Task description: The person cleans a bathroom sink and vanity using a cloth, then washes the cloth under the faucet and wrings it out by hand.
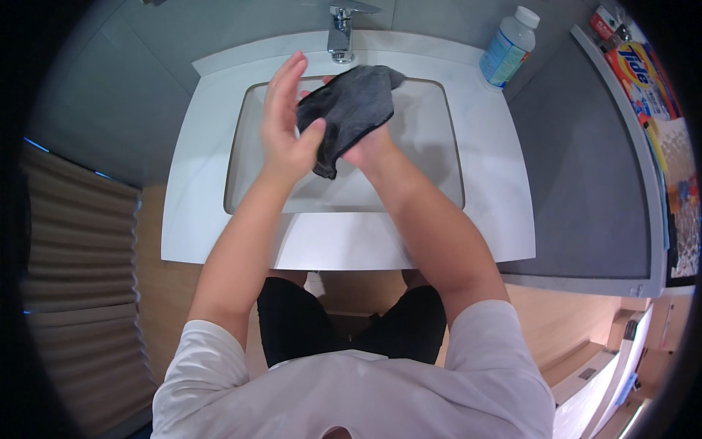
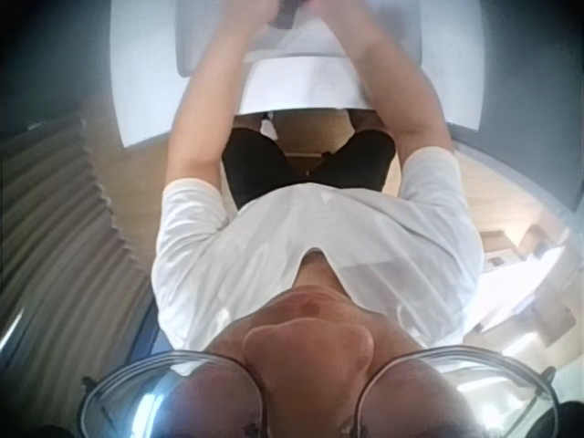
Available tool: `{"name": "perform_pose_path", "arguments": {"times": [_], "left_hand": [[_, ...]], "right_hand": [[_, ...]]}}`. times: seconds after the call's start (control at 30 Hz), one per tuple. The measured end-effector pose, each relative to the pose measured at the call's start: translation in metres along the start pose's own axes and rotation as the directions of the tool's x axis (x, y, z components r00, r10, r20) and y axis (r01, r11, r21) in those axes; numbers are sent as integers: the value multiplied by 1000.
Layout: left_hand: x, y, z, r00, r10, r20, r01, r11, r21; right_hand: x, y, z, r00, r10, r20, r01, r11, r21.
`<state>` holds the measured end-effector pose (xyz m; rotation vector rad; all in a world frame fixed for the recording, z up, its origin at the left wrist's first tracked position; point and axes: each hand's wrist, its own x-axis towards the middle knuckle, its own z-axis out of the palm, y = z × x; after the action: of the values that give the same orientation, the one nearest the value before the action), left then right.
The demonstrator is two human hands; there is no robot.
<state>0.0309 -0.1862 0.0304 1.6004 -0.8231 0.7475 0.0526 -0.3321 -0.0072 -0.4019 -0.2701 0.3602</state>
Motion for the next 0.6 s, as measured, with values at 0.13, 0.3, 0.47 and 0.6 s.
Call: {"name": "perform_pose_path", "arguments": {"times": [0.13,0.3,0.47,0.6], "left_hand": [[-16,15,12,713,-555,428,306,-303,-902],[-37,-16,36,796,-387,466,289,-433,-854],[-32,-3,51,699,-627,344,443,0,-897],[-14,20,46,640,-672,371,499,-4,-867]], "right_hand": [[-3,2,38,998,-12,-60,17,997,81],[9,-7,19,925,-37,-378,-18,990,-142],[8,-13,42,899,-70,-433,-9,984,-177],[-3,-20,25,962,-53,-267,10,987,-162]]}}
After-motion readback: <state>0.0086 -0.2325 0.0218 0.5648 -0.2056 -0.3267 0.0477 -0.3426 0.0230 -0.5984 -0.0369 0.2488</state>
